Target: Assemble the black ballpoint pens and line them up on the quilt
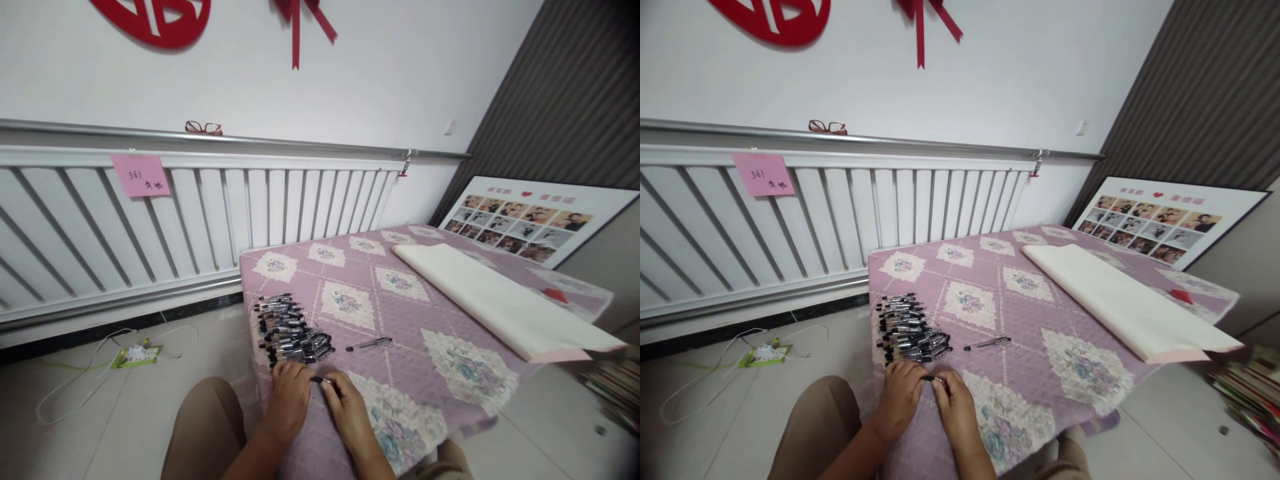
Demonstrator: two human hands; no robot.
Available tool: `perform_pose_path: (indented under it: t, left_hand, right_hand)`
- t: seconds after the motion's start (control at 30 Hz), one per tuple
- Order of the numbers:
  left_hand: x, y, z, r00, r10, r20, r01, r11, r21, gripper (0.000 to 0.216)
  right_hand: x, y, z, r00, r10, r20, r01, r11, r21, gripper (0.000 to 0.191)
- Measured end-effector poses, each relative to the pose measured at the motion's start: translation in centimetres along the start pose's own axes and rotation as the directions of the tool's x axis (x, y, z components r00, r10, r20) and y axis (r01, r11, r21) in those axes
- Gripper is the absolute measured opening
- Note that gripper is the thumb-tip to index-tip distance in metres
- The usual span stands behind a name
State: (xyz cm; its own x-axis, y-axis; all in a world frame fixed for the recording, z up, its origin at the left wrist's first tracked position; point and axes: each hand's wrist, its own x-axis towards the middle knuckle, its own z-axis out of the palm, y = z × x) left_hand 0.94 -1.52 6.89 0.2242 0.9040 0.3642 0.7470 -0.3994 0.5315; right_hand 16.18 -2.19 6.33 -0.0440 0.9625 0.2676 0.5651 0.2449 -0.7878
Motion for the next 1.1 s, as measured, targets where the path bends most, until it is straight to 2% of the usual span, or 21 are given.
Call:
perform_pose_path:
  t: [0.27, 0.5, 0.6, 0.73, 0.83, 0.9, 1.1]
  left_hand:
    - [0.04, 0.23, -0.26, 1.000, 0.005, 0.009, -0.005, 1.000, -0.001, 0.022]
    - [-0.05, 0.06, 0.02, 1.000, 0.014, 0.001, -0.014, 0.999, 0.038, 0.022]
    - [-0.06, 0.00, 0.12, 1.000, 0.018, -0.001, -0.018, 0.999, 0.030, 0.022]
    - [0.03, -0.10, 0.17, 1.000, 0.002, -0.001, -0.002, 1.000, 0.012, 0.021]
    - [0.06, -0.13, 0.20, 1.000, -0.002, 0.002, 0.002, 1.000, 0.014, 0.022]
    - [0.05, -0.15, 0.24, 1.000, -0.002, 0.000, 0.002, 1.000, 0.011, 0.022]
    - [-0.02, -0.16, 0.16, 1.000, 0.003, 0.011, -0.003, 1.000, 0.009, 0.023]
  right_hand:
    - [0.13, -0.09, -0.15, 1.000, -0.013, 0.014, 0.013, 1.000, -0.001, 0.021]
    - [0.10, -0.07, -0.09, 1.000, -0.025, -0.017, 0.025, 1.000, 0.016, 0.016]
    - [0.08, 0.08, 0.01, 1.000, -0.012, -0.017, 0.012, 1.000, -0.007, 0.022]
    - [-0.01, 0.36, 0.14, 0.998, 0.017, -0.056, -0.015, 0.999, 0.033, 0.018]
    - [-0.05, 0.39, 0.15, 1.000, 0.005, -0.025, -0.005, 1.000, 0.031, 0.015]
    - [-0.04, 0.29, 0.13, 1.000, 0.001, -0.007, -0.001, 1.000, 0.012, 0.019]
    - [0.02, -0.11, -0.07, 0.999, -0.022, -0.036, 0.023, 0.999, 0.036, 0.017]
